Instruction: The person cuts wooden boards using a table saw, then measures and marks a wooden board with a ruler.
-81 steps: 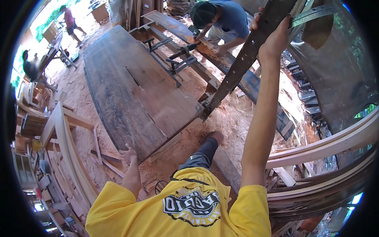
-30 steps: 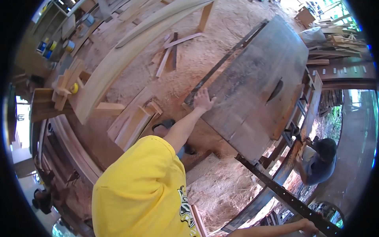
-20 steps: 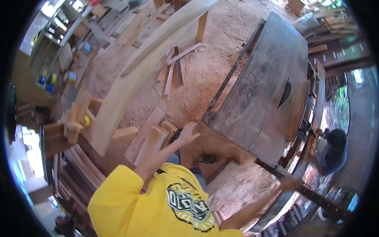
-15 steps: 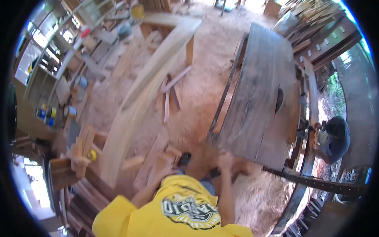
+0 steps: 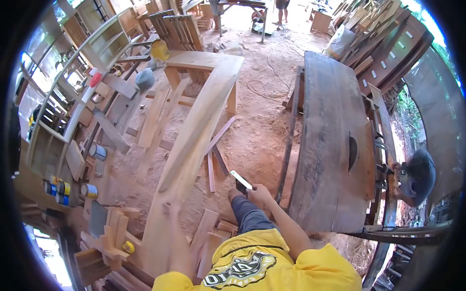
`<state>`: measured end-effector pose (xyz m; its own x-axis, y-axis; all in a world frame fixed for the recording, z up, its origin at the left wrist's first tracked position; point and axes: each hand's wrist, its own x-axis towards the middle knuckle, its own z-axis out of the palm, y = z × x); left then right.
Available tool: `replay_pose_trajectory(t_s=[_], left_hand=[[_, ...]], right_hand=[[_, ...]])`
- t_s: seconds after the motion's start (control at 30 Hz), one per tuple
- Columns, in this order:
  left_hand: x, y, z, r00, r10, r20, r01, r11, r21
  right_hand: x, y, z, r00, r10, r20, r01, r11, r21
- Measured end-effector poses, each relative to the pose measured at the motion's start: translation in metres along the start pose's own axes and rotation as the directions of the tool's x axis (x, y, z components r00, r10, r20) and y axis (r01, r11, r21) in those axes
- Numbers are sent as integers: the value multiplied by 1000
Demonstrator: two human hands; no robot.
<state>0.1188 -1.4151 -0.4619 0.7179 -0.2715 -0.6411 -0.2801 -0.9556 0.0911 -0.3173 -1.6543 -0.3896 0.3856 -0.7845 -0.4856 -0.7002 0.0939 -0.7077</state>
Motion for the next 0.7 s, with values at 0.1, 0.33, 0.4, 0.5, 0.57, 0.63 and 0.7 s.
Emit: replay_pose_trajectory(t_s=[0.1, 0.33, 0.4, 0.5, 0.57, 0.63, 0.7], left_hand=[[-28, 25, -13, 994, -107, -12, 107, 982, 157], [-49, 54, -64, 978, 60, 198, -81, 992, 97], [-51, 88, -84, 990, 33, 137, -43, 997, 70], [-45, 150, -105, 999, -41, -34, 40, 999, -11], [-36, 196, -115, 981, -92, -172, 76, 992, -99], [-22, 248, -123, 935, -148, -322, 77, 972, -224], [-3, 301, -129, 855, -192, -482, 15, 938, -347]], right_hand=[[61, -39, -21, 997, 76, -7, -75, 992, 97], [209, -60, -66, 974, 207, 94, -209, 978, 13], [223, -91, -107, 990, 87, 109, -67, 982, -174], [245, -113, -165, 993, -39, 109, 52, 991, -121], [266, -121, -203, 991, -55, 122, 76, 982, -171], [296, -87, -225, 989, 25, 147, 28, 938, -345], [322, -72, -252, 988, 70, 139, -25, 953, -301]])
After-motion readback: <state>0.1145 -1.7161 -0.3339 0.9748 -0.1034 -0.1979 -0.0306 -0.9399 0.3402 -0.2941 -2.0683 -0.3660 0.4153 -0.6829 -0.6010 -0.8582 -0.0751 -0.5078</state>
